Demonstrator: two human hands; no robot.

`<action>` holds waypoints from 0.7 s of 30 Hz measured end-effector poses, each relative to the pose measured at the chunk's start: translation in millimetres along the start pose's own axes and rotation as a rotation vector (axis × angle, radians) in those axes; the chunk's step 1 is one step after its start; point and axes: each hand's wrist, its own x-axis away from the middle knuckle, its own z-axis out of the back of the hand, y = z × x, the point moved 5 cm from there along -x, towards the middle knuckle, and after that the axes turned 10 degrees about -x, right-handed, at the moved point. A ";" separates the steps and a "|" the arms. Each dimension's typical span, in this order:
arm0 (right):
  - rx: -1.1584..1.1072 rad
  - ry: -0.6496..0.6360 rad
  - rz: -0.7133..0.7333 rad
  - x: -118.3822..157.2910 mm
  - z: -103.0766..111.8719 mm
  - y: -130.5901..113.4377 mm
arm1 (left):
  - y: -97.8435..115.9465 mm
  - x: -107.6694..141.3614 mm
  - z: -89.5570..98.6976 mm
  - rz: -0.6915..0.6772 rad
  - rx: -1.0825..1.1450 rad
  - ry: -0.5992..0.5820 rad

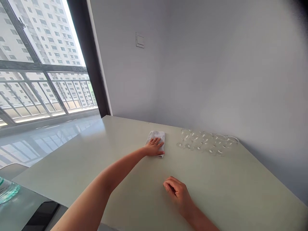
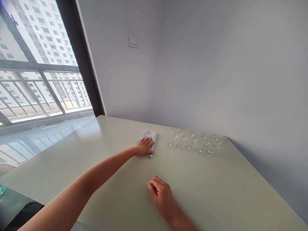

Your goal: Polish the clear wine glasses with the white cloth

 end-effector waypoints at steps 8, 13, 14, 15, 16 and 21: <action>-0.022 -0.054 -0.056 3.3 -3.4 13.8 | -108.1 -5.4 -4.7 0.278 -0.002 -0.050; -0.023 -0.079 -0.075 0.8 -5.0 14.3 | -178.3 35.5 -0.6 0.469 -0.033 -0.044; -0.022 -0.080 -0.077 0.1 -4.9 14.1 | -191.6 47.5 0.2 0.510 -0.038 -0.045; -0.019 -0.080 -0.078 -0.4 -4.7 13.8 | -204.6 60.9 0.8 0.551 -0.043 -0.046; -0.017 -0.084 -0.078 -0.6 -4.7 13.4 | -217.4 75.5 1.0 0.590 -0.047 -0.049; -0.017 -0.098 -0.088 1.2 -4.3 10.3 | -278.8 166.7 -4.8 0.855 -0.074 -0.083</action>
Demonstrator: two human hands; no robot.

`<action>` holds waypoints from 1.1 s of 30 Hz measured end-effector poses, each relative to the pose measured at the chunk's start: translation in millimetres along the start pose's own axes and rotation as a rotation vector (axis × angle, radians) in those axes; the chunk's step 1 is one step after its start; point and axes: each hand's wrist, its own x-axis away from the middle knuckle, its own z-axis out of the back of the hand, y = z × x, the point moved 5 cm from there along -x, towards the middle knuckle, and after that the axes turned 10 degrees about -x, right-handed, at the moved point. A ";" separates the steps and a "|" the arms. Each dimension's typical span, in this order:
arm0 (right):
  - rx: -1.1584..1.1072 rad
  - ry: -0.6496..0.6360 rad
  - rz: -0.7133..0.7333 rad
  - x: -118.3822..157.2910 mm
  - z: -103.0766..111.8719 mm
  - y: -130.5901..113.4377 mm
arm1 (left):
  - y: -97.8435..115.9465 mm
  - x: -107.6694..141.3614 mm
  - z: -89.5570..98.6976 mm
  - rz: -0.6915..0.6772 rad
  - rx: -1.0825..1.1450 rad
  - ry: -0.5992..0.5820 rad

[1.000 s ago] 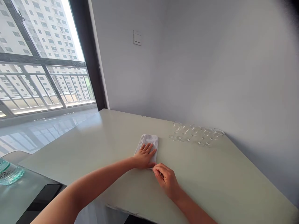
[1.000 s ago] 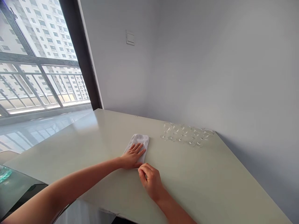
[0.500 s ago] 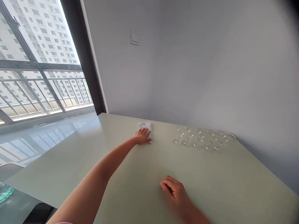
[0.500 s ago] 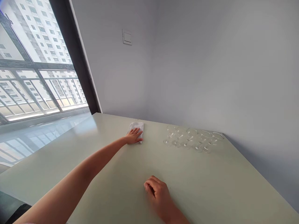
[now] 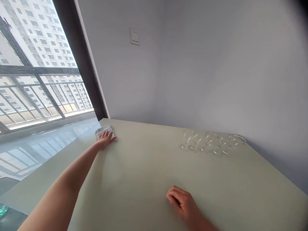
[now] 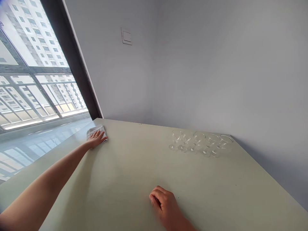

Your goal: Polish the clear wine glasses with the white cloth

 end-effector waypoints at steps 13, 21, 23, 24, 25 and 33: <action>0.065 -0.063 0.105 4.9 -2.6 -21.1 | -137.7 112.6 -26.9 0.301 -0.036 -0.041; 0.051 -0.055 0.193 8.9 -3.2 -30.9 | -92.1 173.8 -26.4 0.218 -0.088 -0.020; 0.030 -0.037 0.211 9.4 -2.6 -33.3 | -61.2 190.2 -23.9 0.123 -0.110 0.023; 0.020 -0.028 0.219 9.5 -2.4 -34.4 | -40.3 199.4 -21.5 0.035 -0.111 0.055; 0.012 -0.019 0.227 9.4 -2.4 -35.4 | -17.3 209.7 -18.4 -0.060 -0.106 0.088; -0.027 0.052 0.325 7.7 -2.4 -42.4 | 172.1 310.6 33.1 -0.852 0.056 0.277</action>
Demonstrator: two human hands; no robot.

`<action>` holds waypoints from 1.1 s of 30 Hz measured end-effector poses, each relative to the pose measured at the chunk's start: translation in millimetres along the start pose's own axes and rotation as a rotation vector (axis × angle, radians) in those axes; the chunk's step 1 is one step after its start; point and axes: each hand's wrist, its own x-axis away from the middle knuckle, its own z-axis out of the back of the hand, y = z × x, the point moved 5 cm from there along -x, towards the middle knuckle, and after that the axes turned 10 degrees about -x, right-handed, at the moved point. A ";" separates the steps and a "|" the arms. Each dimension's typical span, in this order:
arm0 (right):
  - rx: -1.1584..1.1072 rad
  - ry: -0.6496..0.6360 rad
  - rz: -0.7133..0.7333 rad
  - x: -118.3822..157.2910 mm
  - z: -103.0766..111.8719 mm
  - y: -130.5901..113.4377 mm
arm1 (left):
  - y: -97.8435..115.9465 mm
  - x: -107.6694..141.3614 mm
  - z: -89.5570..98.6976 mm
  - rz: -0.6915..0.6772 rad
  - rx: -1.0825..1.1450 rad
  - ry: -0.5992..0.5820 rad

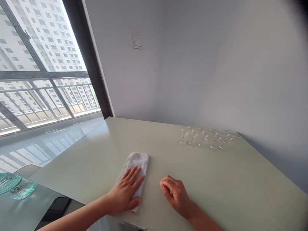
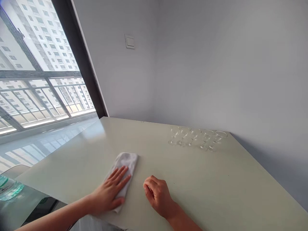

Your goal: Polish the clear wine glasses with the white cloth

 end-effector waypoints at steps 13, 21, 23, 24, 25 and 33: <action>0.009 0.174 0.025 0.0 18.3 5.9 | 28.6 -133.0 -30.3 -0.270 0.168 -0.011; 0.019 0.122 -0.029 1.4 12.2 12.4 | -100.3 -157.3 -59.6 0.135 0.099 -0.134; 0.019 0.109 -0.031 0.8 9.7 12.1 | -125.9 -161.4 -64.3 0.214 0.089 -0.160; 0.019 0.104 -0.031 0.3 8.5 11.9 | -137.6 -164.5 -66.7 0.258 0.083 -0.175; 0.021 0.100 -0.032 -0.2 7.2 11.6 | -148.3 -168.4 -68.8 0.304 0.077 -0.191; 0.026 0.061 -0.019 -4.2 -6.4 5.8 | -169.3 -224.9 -77.8 0.455 0.053 -0.237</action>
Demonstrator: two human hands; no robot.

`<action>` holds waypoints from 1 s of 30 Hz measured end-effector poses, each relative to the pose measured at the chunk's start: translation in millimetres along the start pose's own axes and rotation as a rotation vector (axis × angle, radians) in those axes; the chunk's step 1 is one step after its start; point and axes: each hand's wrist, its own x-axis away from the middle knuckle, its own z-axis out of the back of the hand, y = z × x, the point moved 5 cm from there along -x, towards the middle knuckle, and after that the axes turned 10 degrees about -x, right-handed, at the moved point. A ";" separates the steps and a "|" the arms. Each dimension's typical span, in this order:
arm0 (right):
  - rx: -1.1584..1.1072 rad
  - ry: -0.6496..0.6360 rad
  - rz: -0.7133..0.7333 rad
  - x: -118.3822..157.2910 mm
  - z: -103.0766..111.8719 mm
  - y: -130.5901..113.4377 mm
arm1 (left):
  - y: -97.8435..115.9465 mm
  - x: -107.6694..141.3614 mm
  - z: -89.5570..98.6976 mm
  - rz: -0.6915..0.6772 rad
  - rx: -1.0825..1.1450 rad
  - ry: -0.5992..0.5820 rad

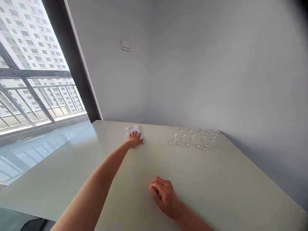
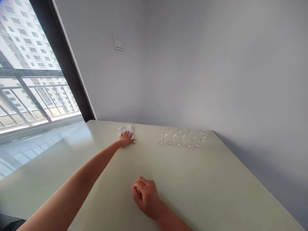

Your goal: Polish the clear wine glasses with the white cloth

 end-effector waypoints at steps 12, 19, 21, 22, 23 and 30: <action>-0.113 0.266 -0.146 -7.5 27.0 5.9 | 138.0 83.6 -0.7 -0.477 0.183 0.127; 0.340 0.239 -0.324 -19.4 51.5 48.7 | 144.5 170.5 13.3 -0.150 0.857 0.509; 0.493 0.046 -0.436 -17.6 42.8 68.5 | 136.2 170.1 17.6 -0.036 0.906 0.564; 0.545 -0.049 -0.472 -15.5 37.4 76.5 | 132.4 166.0 20.2 0.017 0.922 0.581; 0.585 -0.131 -0.492 -13.2 32.7 82.5 | 129.5 160.1 23.0 0.065 0.939 0.590; 0.720 -0.267 -0.558 1.8 59.6 92.9 | 141.4 101.9 52.4 0.122 1.144 0.572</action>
